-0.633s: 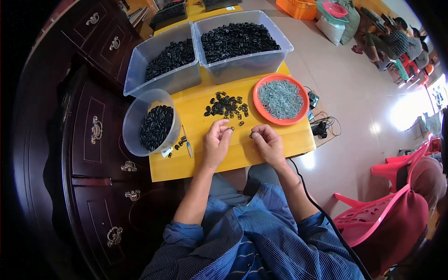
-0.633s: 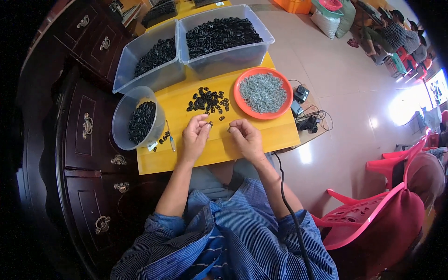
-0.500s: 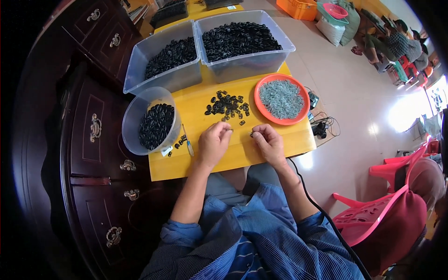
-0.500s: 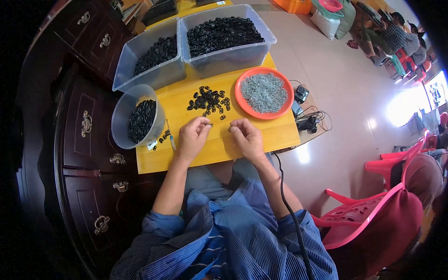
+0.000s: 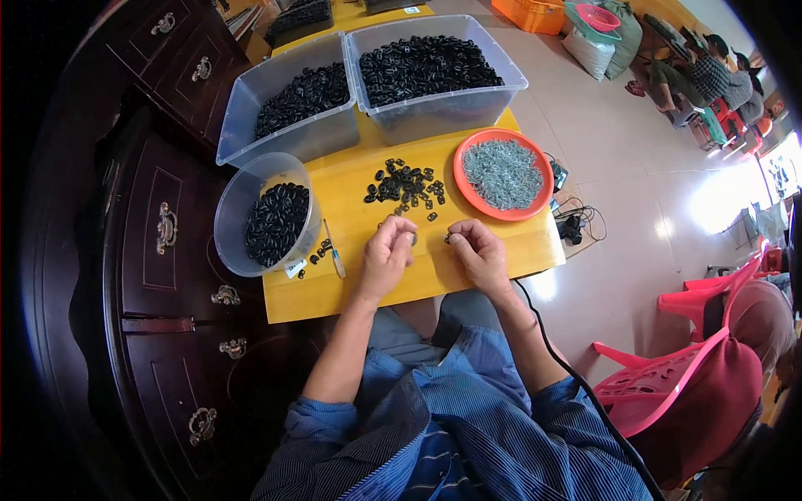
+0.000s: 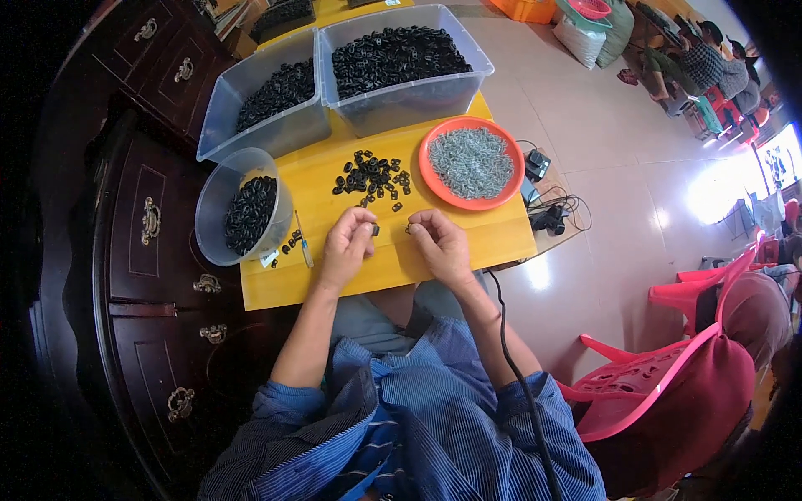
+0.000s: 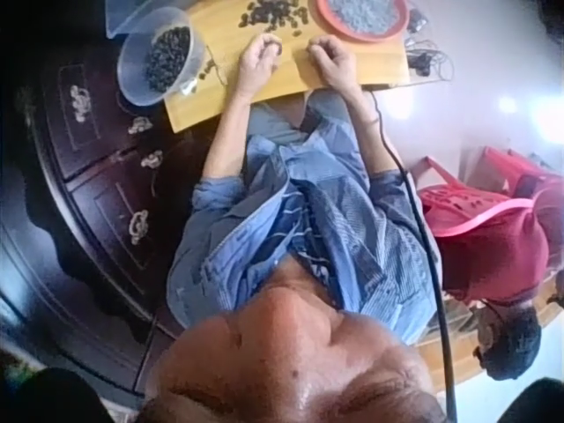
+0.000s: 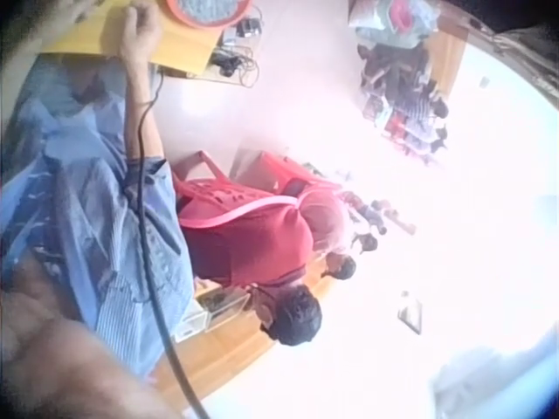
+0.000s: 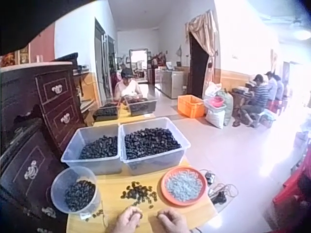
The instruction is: The person assembles plastic fasteners by picking up plastic pieces and metal pins from the table and fitting the pins into the plastic pieces by hand.
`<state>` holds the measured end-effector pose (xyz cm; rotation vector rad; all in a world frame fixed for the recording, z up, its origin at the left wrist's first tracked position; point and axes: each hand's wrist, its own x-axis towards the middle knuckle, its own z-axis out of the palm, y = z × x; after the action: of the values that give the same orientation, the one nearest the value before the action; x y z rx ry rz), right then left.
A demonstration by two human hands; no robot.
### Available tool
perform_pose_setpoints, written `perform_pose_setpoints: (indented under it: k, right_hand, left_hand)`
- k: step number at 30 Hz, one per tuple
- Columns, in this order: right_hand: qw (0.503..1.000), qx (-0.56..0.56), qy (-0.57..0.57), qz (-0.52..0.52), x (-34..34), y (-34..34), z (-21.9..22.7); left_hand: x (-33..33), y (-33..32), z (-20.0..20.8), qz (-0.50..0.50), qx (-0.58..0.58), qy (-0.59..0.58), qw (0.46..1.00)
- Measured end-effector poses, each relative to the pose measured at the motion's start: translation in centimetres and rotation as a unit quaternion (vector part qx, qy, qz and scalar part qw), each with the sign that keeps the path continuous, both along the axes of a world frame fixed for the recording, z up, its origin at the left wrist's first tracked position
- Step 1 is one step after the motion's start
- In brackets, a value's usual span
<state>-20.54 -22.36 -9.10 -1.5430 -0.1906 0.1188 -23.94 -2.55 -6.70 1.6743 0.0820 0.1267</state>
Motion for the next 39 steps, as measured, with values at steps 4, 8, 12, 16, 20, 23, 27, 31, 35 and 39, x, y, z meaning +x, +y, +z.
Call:
perform_pose_setpoints:
  k: [4,8,12,16,20,23,27,31,35,39]
  right_hand:
    - [1.000,0.011,0.014,0.009,-0.1,-0.1,0.4]
    - [0.967,0.217,0.133,-0.022,-0.2,0.3,1.1]
    - [0.891,0.398,0.212,-0.053,-0.9,2.1,1.5]
    - [0.850,0.449,0.273,-0.048,-0.5,2.5,2.0]
    - [0.840,0.451,0.300,-0.023,-0.5,2.3,1.9]
    - [0.831,0.461,0.309,-0.022,-0.6,2.4,1.6]
    - [0.835,0.458,0.305,-0.021,-0.8,2.6,1.9]
    - [0.889,0.389,0.240,-0.039,-0.6,2.5,2.3]
    - [0.939,0.301,0.166,-0.023,-0.4,0.8,1.8]
    - [0.971,0.209,0.115,0.020,-0.6,0.1,1.2]
  left_hand:
    - [-0.7,-2.2,-1.1,-0.029,-0.075,0.015,0.997]
    - [-1.1,-4.7,-0.5,-0.010,-0.115,0.022,0.993]
    - [-1.5,-7.3,-0.6,-0.026,-0.108,-0.031,0.993]
    - [-2.3,-7.8,0.2,-0.049,0.014,-0.069,0.996]
    - [-2.1,-6.6,0.2,-0.094,0.069,-0.100,0.988]
    - [-1.7,-5.6,1.0,-0.166,0.044,-0.010,0.985]
    - [-1.6,-5.4,1.0,-0.181,-0.035,0.055,0.981]
    - [-2.1,-5.3,0.4,-0.119,-0.097,0.044,0.987]
    - [-2.2,-4.1,1.4,-0.009,-0.093,0.007,0.996]
    - [-1.6,-2.3,1.1,0.008,-0.041,-0.024,0.999]
